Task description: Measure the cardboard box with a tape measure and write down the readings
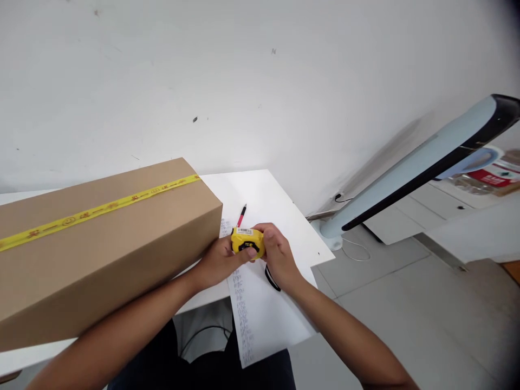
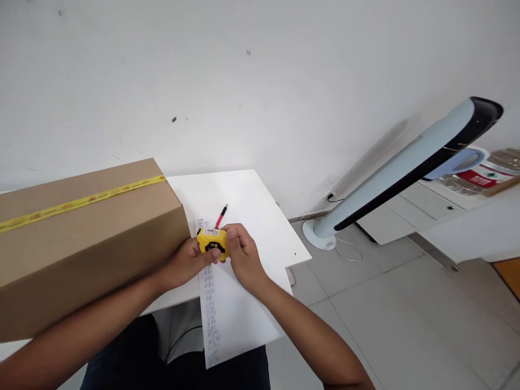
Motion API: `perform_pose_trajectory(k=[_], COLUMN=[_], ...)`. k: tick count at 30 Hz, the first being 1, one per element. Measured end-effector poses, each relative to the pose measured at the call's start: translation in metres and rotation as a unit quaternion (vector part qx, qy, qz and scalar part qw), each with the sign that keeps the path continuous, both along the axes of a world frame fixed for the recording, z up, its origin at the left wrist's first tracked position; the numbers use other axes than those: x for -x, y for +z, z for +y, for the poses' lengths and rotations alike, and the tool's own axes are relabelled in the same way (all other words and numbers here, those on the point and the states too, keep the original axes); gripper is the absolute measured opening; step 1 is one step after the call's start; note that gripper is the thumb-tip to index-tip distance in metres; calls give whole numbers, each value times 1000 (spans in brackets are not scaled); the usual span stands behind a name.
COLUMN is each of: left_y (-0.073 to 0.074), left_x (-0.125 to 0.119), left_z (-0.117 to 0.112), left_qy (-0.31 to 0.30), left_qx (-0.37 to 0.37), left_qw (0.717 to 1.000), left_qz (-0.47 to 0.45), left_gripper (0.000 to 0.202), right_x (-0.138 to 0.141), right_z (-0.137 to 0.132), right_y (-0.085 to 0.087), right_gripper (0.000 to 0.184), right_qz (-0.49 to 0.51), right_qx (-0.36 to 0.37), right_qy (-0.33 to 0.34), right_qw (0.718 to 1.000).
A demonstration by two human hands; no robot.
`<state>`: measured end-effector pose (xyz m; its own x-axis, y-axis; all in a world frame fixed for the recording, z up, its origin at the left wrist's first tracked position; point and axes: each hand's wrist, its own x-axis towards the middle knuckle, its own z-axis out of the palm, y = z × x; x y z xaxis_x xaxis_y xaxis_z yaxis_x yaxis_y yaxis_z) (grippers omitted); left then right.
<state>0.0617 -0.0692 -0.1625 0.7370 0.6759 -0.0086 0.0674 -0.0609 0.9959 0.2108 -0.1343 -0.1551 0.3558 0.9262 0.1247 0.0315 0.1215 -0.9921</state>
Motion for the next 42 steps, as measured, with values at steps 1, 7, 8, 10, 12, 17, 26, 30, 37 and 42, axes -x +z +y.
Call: perform_pose_trajectory(k=[1, 7, 8, 10, 12, 17, 26, 30, 37, 42], left_y=[-1, -9, -10, -11, -13, -17, -15, -14, -18, -21], left_x=[0, 19, 23, 31, 37, 42, 41, 41, 44, 44], left_z=[3, 45, 56, 77, 91, 97, 89, 87, 81, 87], left_qy=[9, 58, 83, 141, 186, 201, 125, 128, 123, 121], left_qx=[0, -35, -43, -52, -56, -46, 14, 30, 66, 89], left_qw=[1000, 997, 995, 989, 981, 978, 990, 988, 984, 982], left_qz=[0, 25, 24, 13, -3, -25, -69, -84, -111, -114], left_gripper=[52, 50, 51, 55, 60, 64, 65, 69, 70, 63], right_x=[-9, -77, -83, -90, -90, -91, -86, -64, -36, -18], right_z=[5, 77, 88, 106, 116, 119, 71, 67, 70, 72], right_y=[0, -1, -1, -2, -3, -15, -55, -60, -44, -37], right_gripper=[63, 44, 41, 49, 59, 52, 29, 35, 39, 47], right_qz=[-36, -563, -607, -649, -682, -699, -557, -484, -460, -396], right_qx=[24, 86, 90, 83, 59, -25, -83, -76, -45, -43], right_qy=[25, -30, -11, 44, 103, 180, -61, -140, -163, -170], right_qw=[999, 821, 790, 755, 722, 692, 824, 861, 872, 901])
